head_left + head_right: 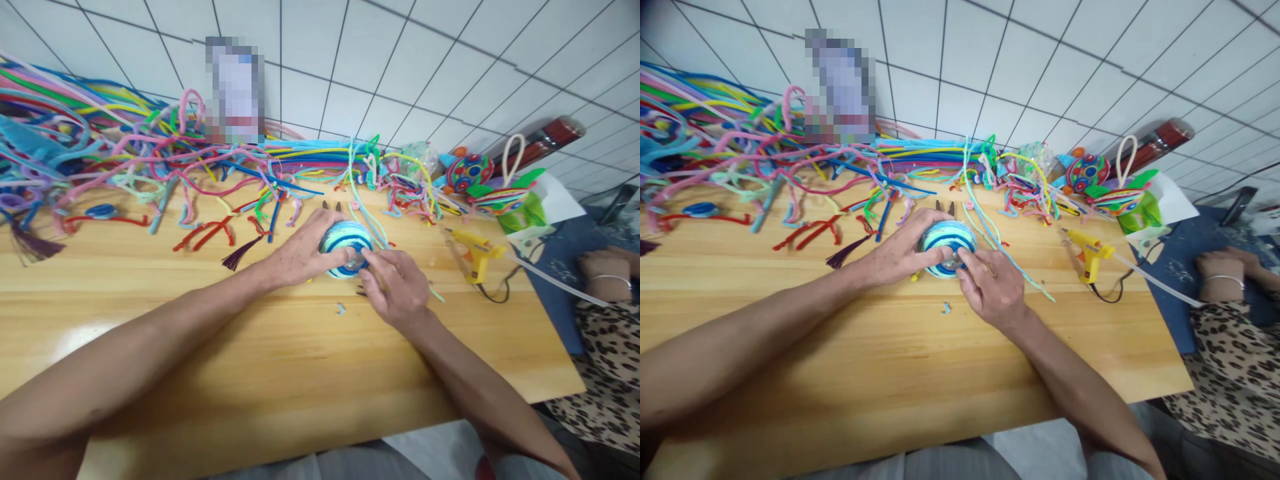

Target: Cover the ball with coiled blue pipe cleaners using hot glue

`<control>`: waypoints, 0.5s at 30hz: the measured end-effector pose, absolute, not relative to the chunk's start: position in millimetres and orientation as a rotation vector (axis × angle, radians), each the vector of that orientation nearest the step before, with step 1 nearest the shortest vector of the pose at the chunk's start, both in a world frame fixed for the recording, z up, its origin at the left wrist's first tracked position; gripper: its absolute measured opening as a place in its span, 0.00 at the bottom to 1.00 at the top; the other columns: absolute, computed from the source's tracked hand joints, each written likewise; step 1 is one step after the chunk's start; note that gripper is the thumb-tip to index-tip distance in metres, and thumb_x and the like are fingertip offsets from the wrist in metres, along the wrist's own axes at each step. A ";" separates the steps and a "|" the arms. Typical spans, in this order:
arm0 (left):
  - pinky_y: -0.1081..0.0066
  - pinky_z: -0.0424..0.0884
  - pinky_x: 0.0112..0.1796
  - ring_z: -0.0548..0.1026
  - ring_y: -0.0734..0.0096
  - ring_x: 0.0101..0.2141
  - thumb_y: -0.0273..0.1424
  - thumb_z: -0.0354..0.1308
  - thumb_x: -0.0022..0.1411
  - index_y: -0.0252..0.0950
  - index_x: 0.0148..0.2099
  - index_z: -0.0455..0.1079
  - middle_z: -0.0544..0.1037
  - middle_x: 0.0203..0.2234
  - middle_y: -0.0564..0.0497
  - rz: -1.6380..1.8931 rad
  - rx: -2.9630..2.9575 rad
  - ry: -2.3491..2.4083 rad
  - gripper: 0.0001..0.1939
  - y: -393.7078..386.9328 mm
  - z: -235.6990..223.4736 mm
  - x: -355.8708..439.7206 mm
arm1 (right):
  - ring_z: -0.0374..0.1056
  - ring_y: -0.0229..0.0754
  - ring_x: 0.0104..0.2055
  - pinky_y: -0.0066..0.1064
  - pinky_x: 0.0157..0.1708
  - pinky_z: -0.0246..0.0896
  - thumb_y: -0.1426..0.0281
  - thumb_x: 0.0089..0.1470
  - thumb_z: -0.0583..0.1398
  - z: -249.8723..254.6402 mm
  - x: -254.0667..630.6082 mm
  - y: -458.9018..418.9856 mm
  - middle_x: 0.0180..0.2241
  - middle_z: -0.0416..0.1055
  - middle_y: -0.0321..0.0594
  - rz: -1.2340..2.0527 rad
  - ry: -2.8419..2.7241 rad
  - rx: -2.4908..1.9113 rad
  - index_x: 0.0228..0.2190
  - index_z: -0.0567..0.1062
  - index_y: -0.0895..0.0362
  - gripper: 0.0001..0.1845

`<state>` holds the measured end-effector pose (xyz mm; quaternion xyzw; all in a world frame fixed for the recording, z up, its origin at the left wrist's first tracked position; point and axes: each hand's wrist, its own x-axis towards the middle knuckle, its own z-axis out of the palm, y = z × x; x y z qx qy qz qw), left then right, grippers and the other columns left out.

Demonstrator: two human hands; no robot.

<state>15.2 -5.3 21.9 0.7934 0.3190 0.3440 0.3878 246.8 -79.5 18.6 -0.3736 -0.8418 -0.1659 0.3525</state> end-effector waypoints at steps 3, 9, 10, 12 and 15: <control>0.52 0.70 0.61 0.72 0.52 0.56 0.43 0.61 0.68 0.37 0.60 0.69 0.76 0.54 0.42 0.876 2.013 0.816 0.24 -5.6 21.2 15.4 | 0.77 0.47 0.43 0.37 0.43 0.77 0.75 0.65 0.65 18.0 250.0 -78.2 0.43 0.80 0.48 -0.396 -2.178 -0.933 0.66 0.71 0.56 0.30; 0.52 0.71 0.60 0.73 0.54 0.54 0.44 0.60 0.70 0.38 0.61 0.68 0.76 0.52 0.43 0.882 2.038 0.785 0.23 -3.9 19.6 14.2 | 0.76 0.46 0.45 0.38 0.45 0.77 0.74 0.65 0.64 13.0 251.1 -75.5 0.45 0.79 0.45 -0.382 -2.197 -0.944 0.65 0.73 0.53 0.28; 0.52 0.70 0.60 0.73 0.54 0.54 0.44 0.60 0.70 0.38 0.61 0.68 0.76 0.52 0.43 0.880 2.040 0.784 0.23 -3.5 19.6 13.9 | 0.76 0.46 0.45 0.38 0.44 0.77 0.74 0.64 0.65 12.2 250.8 -75.2 0.45 0.78 0.46 -0.369 -2.192 -0.944 0.64 0.73 0.53 0.28; 0.52 0.70 0.61 0.73 0.54 0.54 0.45 0.60 0.71 0.38 0.61 0.69 0.76 0.52 0.43 0.877 2.043 0.782 0.23 -2.9 19.7 13.5 | 0.76 0.47 0.46 0.39 0.44 0.77 0.74 0.63 0.66 10.5 250.6 -74.6 0.46 0.78 0.46 -0.345 -2.180 -0.942 0.64 0.73 0.52 0.28; 0.53 0.70 0.61 0.73 0.55 0.54 0.45 0.60 0.71 0.38 0.61 0.68 0.76 0.52 0.44 0.878 2.048 0.777 0.23 -2.3 19.6 13.5 | 0.76 0.49 0.48 0.43 0.46 0.78 0.73 0.62 0.67 7.8 250.7 -73.6 0.49 0.77 0.46 -0.310 -2.154 -0.972 0.63 0.74 0.48 0.29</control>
